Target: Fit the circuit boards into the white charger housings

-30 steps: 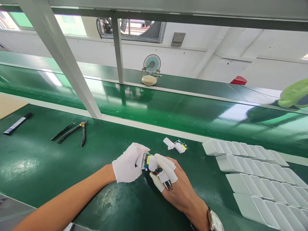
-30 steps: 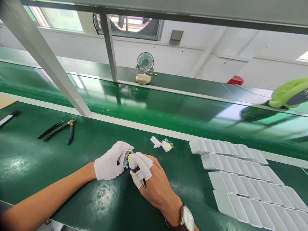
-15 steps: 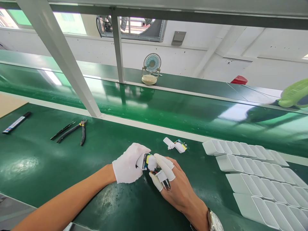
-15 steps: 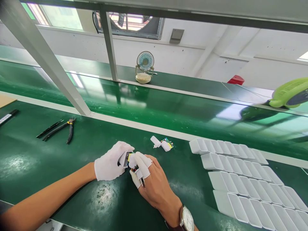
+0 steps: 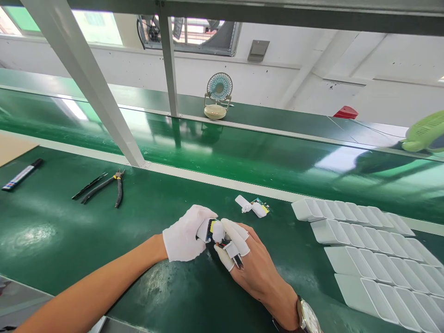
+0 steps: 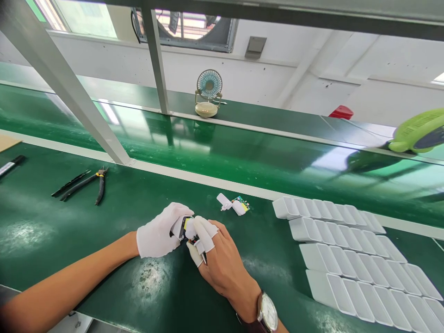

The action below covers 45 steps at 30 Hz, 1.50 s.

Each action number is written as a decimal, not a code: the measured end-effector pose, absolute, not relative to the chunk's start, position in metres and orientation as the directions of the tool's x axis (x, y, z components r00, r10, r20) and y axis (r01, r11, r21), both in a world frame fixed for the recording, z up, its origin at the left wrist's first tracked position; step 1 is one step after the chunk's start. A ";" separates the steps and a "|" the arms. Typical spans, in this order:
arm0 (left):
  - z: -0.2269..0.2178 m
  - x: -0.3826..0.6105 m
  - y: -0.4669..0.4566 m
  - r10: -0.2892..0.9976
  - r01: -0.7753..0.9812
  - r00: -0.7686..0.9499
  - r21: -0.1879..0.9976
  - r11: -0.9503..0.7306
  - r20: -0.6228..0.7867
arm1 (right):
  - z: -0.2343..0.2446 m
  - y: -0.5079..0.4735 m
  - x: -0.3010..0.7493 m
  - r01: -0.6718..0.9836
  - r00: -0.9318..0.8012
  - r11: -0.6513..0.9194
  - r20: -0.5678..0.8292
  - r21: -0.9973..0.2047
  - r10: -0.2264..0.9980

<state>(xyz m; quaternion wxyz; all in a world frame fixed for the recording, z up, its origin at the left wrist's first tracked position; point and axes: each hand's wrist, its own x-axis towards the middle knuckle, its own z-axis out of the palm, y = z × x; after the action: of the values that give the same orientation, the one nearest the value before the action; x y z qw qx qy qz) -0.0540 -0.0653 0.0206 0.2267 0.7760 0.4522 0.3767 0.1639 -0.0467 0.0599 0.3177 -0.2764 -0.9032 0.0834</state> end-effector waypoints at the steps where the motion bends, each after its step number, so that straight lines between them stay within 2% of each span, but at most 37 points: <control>1: 0.020 -0.054 -0.065 0.872 0.530 0.307 0.693 -0.489 0.380 | 0.060 -0.047 0.164 0.443 -0.651 0.837 0.528 -0.320 0.546; 11: 0.022 -0.054 -0.066 0.869 0.511 0.323 0.704 -0.494 0.375 | 0.060 -0.046 0.165 0.421 -0.682 0.857 0.519 -0.297 0.515; 45: 0.014 -0.055 -0.066 0.883 0.518 0.315 0.717 -0.466 0.347 | 0.058 -0.047 0.165 0.444 -0.659 0.837 0.517 -0.319 0.547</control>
<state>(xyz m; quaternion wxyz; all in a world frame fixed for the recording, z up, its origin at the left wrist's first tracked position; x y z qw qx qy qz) -0.0552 -0.0664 0.0142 0.2470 0.7722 0.4536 0.3701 0.1651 -0.0467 0.0579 0.3101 -0.2731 -0.9069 0.0827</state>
